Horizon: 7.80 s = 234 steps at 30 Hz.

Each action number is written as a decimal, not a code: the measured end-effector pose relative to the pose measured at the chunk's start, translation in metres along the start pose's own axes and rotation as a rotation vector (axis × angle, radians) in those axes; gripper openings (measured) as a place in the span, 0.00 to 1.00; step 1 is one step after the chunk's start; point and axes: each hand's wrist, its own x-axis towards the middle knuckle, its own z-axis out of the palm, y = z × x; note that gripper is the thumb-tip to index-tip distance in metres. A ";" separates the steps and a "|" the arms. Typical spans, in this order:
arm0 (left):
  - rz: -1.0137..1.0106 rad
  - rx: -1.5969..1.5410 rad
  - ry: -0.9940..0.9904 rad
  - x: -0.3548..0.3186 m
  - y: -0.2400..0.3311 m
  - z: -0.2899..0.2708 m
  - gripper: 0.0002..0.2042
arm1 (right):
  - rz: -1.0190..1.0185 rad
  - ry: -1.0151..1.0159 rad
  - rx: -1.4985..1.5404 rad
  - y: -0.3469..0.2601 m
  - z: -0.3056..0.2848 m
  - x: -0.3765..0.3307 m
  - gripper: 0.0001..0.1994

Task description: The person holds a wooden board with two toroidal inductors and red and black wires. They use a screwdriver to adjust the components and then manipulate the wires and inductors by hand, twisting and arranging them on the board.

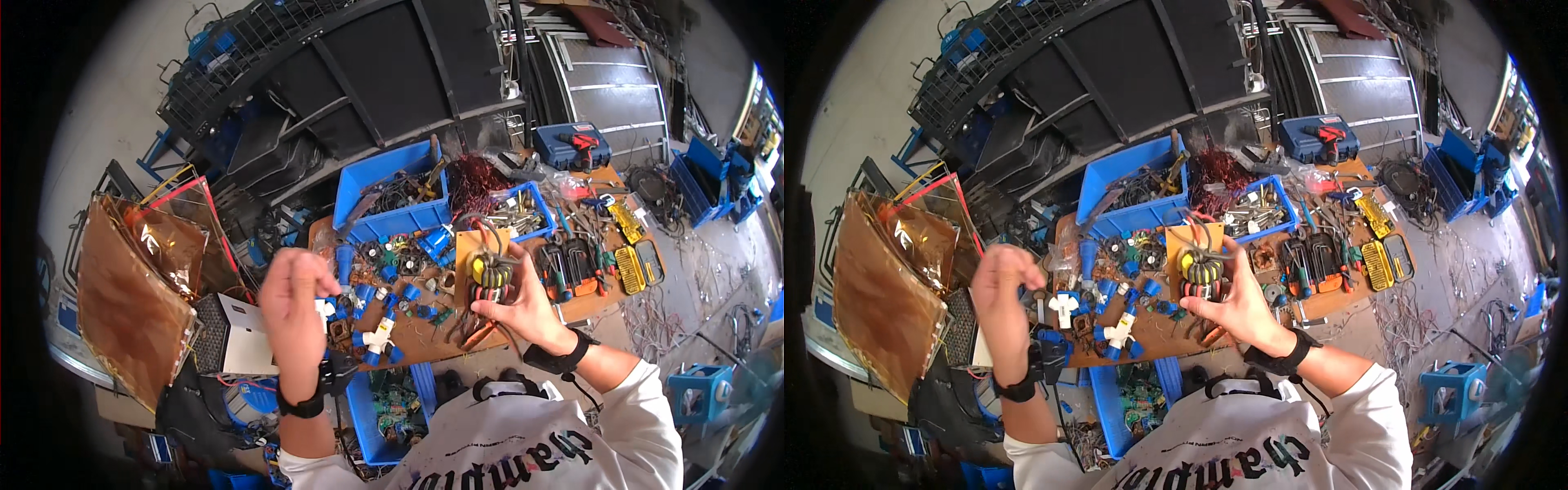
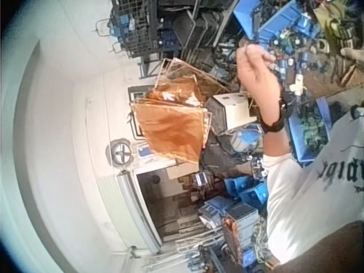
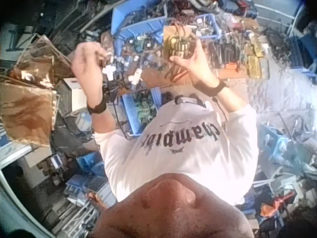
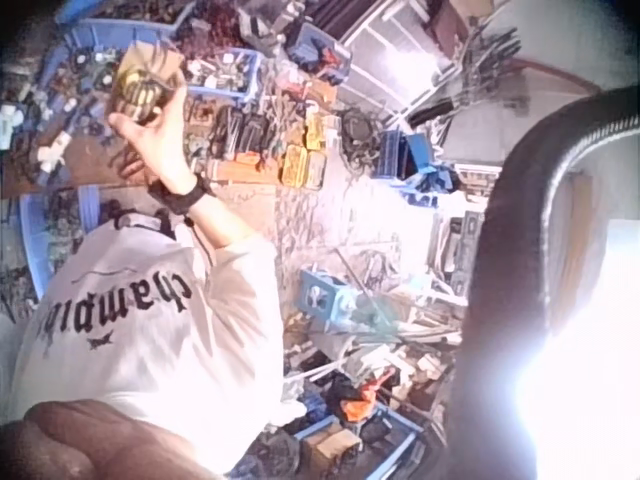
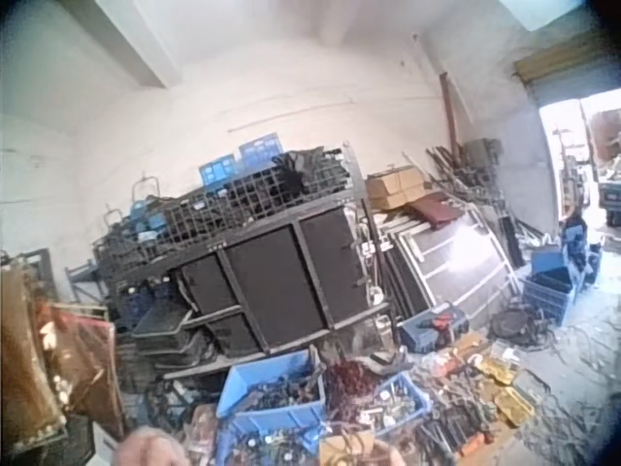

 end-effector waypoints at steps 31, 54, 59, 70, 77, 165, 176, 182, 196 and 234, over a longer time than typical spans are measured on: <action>-0.155 -0.608 -0.084 -0.021 -0.025 0.046 0.12 | -0.181 -0.229 -0.516 -0.031 0.017 -0.020 0.51; -0.493 -1.371 -0.336 -0.029 -0.037 0.044 0.16 | -0.006 -0.119 -0.134 -0.039 0.002 -0.023 0.55; -0.431 -1.430 -0.414 -0.032 -0.032 0.047 0.30 | -0.052 -0.116 -0.155 -0.034 0.001 -0.024 0.55; -0.326 -1.384 -0.428 -0.036 -0.008 0.055 0.57 | -0.043 -0.092 -0.181 -0.037 -0.005 -0.026 0.55; -0.170 -1.064 -0.371 -0.041 -0.015 0.056 0.47 | -0.092 -0.081 -0.198 -0.035 -0.008 -0.027 0.54; -0.458 -0.684 -0.458 -0.069 -0.137 -0.102 0.40 | -0.450 -0.187 -0.919 -0.084 0.203 0.003 0.07; -0.514 -0.730 -0.491 -0.071 -0.127 -0.108 0.40 | -0.528 -0.243 -0.826 -0.082 0.207 -0.003 0.08; -0.523 -0.735 -0.484 -0.075 -0.120 -0.108 0.38 | -0.584 -0.268 -0.970 -0.079 0.212 -0.007 0.09; -0.577 -0.772 -0.484 -0.073 -0.129 -0.109 0.36 | -0.381 -0.156 -0.843 -0.086 0.210 -0.006 0.05; -0.489 -0.746 -0.495 -0.079 -0.146 -0.114 0.41 | -0.435 -0.274 -0.700 -0.085 0.202 -0.012 0.08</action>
